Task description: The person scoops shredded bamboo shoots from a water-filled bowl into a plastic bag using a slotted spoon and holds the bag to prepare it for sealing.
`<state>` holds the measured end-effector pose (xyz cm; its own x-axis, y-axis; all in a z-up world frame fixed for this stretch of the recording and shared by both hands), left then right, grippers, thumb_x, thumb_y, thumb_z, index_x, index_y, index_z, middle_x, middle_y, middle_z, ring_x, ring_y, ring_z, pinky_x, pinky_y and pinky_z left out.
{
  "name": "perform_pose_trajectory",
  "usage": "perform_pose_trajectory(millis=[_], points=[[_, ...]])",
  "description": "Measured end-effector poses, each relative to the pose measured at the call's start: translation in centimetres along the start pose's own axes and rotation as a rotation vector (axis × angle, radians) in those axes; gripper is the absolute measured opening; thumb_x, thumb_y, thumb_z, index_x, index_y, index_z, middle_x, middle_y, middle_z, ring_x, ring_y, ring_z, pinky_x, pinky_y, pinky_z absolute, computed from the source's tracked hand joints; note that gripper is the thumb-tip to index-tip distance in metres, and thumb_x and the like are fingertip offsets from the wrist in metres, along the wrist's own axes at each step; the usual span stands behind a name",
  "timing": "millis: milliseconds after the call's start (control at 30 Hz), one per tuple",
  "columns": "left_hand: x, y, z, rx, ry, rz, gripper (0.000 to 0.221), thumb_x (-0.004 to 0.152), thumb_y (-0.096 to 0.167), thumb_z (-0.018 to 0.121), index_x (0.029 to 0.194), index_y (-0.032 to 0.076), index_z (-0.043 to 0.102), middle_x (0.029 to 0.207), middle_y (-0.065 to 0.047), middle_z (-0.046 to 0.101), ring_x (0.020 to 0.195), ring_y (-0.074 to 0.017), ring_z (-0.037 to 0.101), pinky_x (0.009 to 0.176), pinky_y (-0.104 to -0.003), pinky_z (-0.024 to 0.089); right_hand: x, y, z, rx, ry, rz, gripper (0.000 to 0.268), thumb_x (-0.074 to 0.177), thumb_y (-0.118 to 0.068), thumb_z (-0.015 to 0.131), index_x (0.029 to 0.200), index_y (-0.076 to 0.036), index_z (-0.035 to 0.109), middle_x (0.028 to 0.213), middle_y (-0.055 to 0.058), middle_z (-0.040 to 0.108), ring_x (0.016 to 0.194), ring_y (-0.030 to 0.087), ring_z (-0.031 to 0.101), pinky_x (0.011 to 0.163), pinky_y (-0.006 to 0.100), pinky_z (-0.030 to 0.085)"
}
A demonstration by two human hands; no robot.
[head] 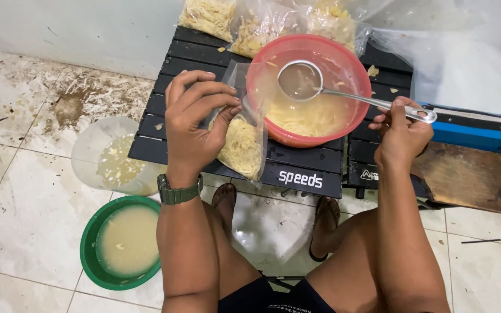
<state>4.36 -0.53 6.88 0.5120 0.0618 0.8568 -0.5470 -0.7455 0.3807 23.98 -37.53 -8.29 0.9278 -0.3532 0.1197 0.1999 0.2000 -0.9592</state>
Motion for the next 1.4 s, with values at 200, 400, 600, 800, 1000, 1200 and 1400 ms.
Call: perform_pose_trajectory(millis=[200,400,600,800,1000,1200,1400], points=[[-0.1,-0.1,-0.1,-0.01,-0.001,0.0,0.004,0.101,0.01,0.075,0.097,0.008,0.075,0.106,-0.006,0.073,0.115,-0.0339,0.06,0.109,-0.054,0.042,-0.1,-0.4,0.1,0.017,0.013,-0.022,0.011,0.103,-0.014,0.071,0.105,-0.006,0.064,0.071,0.005,0.06,0.058,0.014,0.066,0.054,0.029,0.064],[-0.1,-0.1,-0.1,-0.006,-0.002,0.003,0.004,0.1,0.01,0.075,0.097,0.008,0.075,0.106,-0.006,0.073,0.114,-0.0336,0.06,0.108,-0.055,0.043,-0.1,-0.4,0.4,-0.038,0.012,0.025,0.012,0.102,-0.016,0.07,0.106,-0.005,0.065,0.071,0.008,0.064,0.057,0.013,0.067,0.052,0.027,0.064],[-0.1,-0.2,-0.2,-0.002,0.004,0.011,0.002,0.099,0.007,0.077,0.098,0.007,0.075,0.105,-0.007,0.073,0.112,-0.0345,0.061,0.106,-0.054,0.045,-1.8,-0.5,1.4,-0.052,-0.104,0.105,0.04,0.095,-0.044,0.071,0.12,-0.016,0.058,0.113,0.01,0.076,0.075,0.01,0.071,0.063,0.024,0.067],[0.3,0.0,0.2,-0.005,0.01,0.034,0.003,0.1,0.008,0.077,0.098,0.006,0.075,0.103,-0.009,0.072,0.11,-0.0347,0.06,0.104,-0.053,0.046,-10.6,-10.1,3.1,-0.306,0.133,-0.829,0.029,0.11,-0.005,0.062,0.135,-0.009,0.048,0.12,0.01,0.049,0.104,0.02,0.05,0.083,0.031,0.044],[-0.6,-1.7,0.6,-0.128,0.087,-0.118,0.007,0.097,0.011,0.082,0.094,0.017,0.08,0.097,-0.001,0.073,0.114,-0.0322,0.064,0.117,-0.064,0.035,-16.6,-5.9,13.8,-0.339,-0.562,-0.739,0.021,0.089,-0.016,0.087,0.105,-0.006,0.077,0.09,0.011,0.074,0.055,0.022,0.067,0.042,0.026,0.048],[-0.6,-1.6,-0.7,-0.188,0.094,-0.115,0.007,0.101,0.009,0.076,0.098,0.015,0.077,0.096,-0.003,0.072,0.112,-0.0343,0.064,0.111,-0.063,0.042,-17.1,-4.1,17.3,-0.279,-0.607,-0.585,0.01,0.09,0.001,0.077,0.099,-0.001,0.078,0.076,0.011,0.073,0.052,0.017,0.065,0.042,0.025,0.048],[-0.7,-3.1,-3.7,-0.25,0.158,-0.082,0.021,0.091,0.022,0.086,0.101,0.008,0.074,0.101,-0.012,0.071,0.109,-0.0344,0.064,0.107,-0.056,0.049,-18.4,-8.9,17.3,-0.208,-0.609,-0.692,0.006,0.09,-0.004,0.079,0.093,-0.009,0.08,0.076,0.004,0.073,0.063,0.02,0.07,0.056,0.027,0.054]])
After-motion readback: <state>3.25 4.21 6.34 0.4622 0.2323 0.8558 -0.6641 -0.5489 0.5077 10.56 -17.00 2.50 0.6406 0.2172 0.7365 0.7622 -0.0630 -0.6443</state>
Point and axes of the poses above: each hand's wrist, its own x-axis towards the middle knuckle, its own z-axis out of the palm, y = z × x, the point moved 8 cm from there along x, towards the middle knuckle
